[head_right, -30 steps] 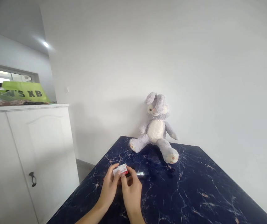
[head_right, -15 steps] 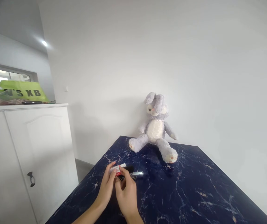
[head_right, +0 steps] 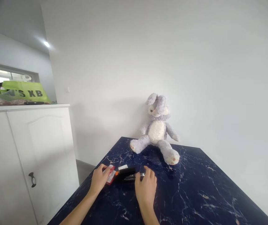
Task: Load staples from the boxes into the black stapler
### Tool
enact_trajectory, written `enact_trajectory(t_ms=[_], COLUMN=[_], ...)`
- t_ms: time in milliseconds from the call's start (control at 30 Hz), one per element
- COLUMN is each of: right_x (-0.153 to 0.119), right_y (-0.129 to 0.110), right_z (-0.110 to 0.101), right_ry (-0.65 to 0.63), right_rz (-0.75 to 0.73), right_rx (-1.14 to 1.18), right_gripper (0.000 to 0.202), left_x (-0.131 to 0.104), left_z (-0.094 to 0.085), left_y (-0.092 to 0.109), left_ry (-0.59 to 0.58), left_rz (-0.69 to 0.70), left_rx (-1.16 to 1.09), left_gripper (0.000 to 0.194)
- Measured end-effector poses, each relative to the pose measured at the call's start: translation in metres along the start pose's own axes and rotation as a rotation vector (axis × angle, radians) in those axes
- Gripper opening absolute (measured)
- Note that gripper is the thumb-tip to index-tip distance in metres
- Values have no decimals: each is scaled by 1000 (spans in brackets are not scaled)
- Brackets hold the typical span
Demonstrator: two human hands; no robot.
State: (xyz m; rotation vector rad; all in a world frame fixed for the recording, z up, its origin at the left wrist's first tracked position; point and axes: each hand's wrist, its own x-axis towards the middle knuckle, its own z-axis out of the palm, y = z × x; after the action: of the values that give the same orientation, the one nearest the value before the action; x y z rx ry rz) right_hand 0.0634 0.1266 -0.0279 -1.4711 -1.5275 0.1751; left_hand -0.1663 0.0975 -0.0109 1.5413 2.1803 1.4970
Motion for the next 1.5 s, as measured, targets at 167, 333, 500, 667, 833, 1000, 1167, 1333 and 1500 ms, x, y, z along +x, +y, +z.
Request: enact_trajectory(t_ms=[167,333,500,667,833,1000,1167,1333,1500], right_x=[-5,-4,-3,-3,-6,-6,-5,-8,-8], right_y=[2,5,7,9,1,-5,0,7,10], right_z=[7,5,4,7,6,-1,2,16,19], right_ry=[-90,-152,-159,-193,-302,-368,-388,-297,-276], right_rz=[-56,79,100,84,-67,-56,-29,-101,-87], right_rx=[-128,-146,-113,-12,128,183,270,188,144], right_gripper=[46,51,54,55,60,61,59,64,54], left_x=[-13,-27,-28,-27,-25,-25,-25,-15,-2], left_z=[4,9,10,14,15,12,10,-1,-12], left_y=[16,26,23,20,20,25,26,25,13], left_ry=[-64,-245,-274,-296,-313,-336,-323,-215,-270], left_rz=[232,457,437,433,414,395,378,318,166], left_rx=[50,173,216,220,223,190,183,244,298], left_gripper=[31,55,59,59,61,58,57,48,38])
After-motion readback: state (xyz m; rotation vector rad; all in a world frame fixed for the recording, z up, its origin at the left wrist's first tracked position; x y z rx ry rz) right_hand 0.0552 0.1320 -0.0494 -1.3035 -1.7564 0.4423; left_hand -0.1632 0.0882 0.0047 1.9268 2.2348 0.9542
